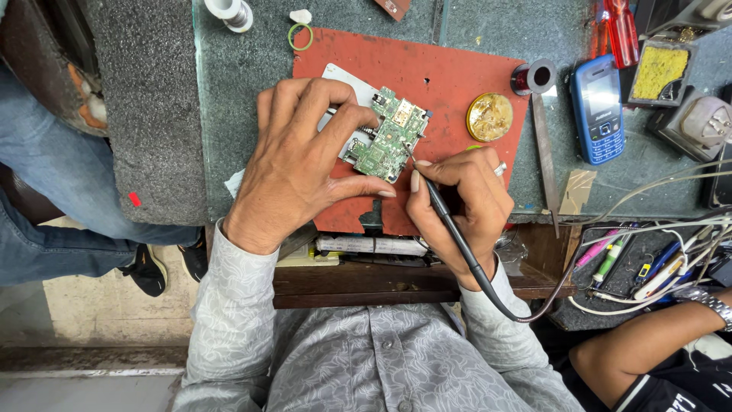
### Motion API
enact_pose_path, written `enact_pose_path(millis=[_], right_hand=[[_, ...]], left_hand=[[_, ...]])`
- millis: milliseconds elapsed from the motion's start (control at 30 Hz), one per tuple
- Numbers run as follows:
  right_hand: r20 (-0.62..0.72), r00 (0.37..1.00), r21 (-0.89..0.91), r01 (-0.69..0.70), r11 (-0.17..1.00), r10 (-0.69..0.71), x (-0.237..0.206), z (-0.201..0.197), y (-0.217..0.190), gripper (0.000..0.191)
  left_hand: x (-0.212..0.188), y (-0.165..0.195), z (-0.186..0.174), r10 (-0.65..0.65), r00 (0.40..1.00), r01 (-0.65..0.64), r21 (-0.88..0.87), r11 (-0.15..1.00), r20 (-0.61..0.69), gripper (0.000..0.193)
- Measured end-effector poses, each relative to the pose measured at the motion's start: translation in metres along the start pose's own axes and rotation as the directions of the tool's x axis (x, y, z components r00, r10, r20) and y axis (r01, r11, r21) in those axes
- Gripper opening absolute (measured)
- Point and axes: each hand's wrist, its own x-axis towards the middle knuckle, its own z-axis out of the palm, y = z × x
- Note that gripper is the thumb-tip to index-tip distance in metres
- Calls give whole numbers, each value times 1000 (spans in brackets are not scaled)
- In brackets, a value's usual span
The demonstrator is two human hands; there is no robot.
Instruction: The person holds a green circuit board steady on a red mat with one hand while using a soldering iron with the other, working on the board's components and occasionally repositioning the board and touching the iron to a small round tin on the bench.
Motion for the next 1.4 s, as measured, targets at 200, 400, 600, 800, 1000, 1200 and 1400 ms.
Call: enact_pose_path(millis=[200, 400, 600, 800, 1000, 1200, 1400], right_hand=[[-12, 1000, -22, 6, 1000, -7, -2, 1, 0, 18], [-17, 1000, -35, 3, 999, -4, -2, 1, 0, 17], [-8, 1000, -11, -14, 1000, 14, -2, 0, 0, 17], [-7, 1000, 0, -17, 1000, 17, -2, 0, 0, 17], [-6, 1000, 5, -19, 1000, 19, -2, 0, -1, 17], [-11, 1000, 2, -11, 1000, 11, -1, 0, -1, 17], [-6, 1000, -9, -27, 1000, 27, -1, -1, -1, 17]], left_hand=[[0, 0, 0, -2, 1000, 2, -4, 1000, 6, 69], [0, 0, 1, 6, 1000, -6, -2, 1000, -7, 69], [0, -1, 0, 4, 1000, -4, -2, 1000, -1, 69], [0, -1, 1, 7, 1000, -7, -2, 1000, -7, 69], [0, 0, 0, 5, 1000, -5, -2, 1000, -7, 69], [0, 0, 0, 8, 1000, -8, 6, 1000, -6, 69], [0, 0, 0, 5, 1000, -5, 10, 1000, -4, 70]])
